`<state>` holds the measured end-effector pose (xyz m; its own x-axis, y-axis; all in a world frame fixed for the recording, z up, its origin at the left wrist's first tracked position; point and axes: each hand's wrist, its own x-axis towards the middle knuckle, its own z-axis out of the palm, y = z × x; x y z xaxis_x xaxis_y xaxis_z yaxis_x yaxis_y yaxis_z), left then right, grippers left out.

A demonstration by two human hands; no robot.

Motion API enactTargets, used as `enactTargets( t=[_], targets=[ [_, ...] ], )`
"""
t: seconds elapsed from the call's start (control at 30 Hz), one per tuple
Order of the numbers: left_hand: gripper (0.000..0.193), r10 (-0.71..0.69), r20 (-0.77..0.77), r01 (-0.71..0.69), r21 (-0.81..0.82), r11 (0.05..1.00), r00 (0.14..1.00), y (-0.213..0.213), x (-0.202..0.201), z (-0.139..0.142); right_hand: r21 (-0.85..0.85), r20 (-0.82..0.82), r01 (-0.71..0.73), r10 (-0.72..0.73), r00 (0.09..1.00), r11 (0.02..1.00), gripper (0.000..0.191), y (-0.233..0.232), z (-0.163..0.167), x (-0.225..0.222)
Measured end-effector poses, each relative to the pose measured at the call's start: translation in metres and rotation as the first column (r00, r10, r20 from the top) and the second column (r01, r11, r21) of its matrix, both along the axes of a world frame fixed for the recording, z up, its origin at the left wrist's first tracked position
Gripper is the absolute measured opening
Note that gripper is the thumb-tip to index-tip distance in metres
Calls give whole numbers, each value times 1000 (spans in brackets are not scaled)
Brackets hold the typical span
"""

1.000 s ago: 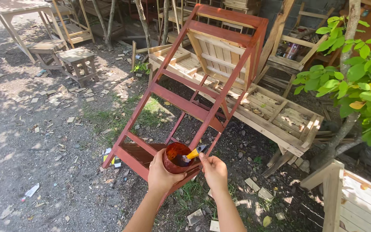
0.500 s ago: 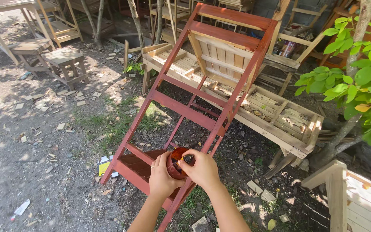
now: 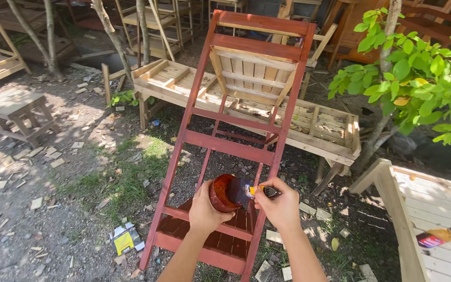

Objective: The person pours wood stain from a bottle into a container, then uses a brush to apply the stain to a three-tier wooden shelf. The person rotates the shelf to reach different sides and continues brushing the stain onto the frame and shelves.

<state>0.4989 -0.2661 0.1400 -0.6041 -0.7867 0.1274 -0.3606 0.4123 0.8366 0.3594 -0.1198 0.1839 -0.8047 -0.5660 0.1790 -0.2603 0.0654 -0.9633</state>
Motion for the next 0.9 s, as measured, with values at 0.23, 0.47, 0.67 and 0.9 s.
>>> enactTargets(
  t=[0.23, 0.47, 0.67, 0.9],
  targets=[
    [106, -117, -23, 118, 16, 993, 993, -15, 2, 9, -139, -66, 52, -61, 996, 989, 14, 0, -7, 31],
    [96, -160, 53, 156, 64, 986, 986, -9, -11, 14, -159, -267, 151, -190, 945, 976, 16, 5, -15, 41],
    [90, -145, 43, 143, 35, 989, 989, -4, -21, 19, -181, -488, 221, -282, 826, 958, 18, -4, -19, 37],
    [89, -110, 130, 113, -15, 993, 985, -4, -39, 24, -192, -648, 214, -288, 705, 958, 18, -11, -21, 15]
  ],
)
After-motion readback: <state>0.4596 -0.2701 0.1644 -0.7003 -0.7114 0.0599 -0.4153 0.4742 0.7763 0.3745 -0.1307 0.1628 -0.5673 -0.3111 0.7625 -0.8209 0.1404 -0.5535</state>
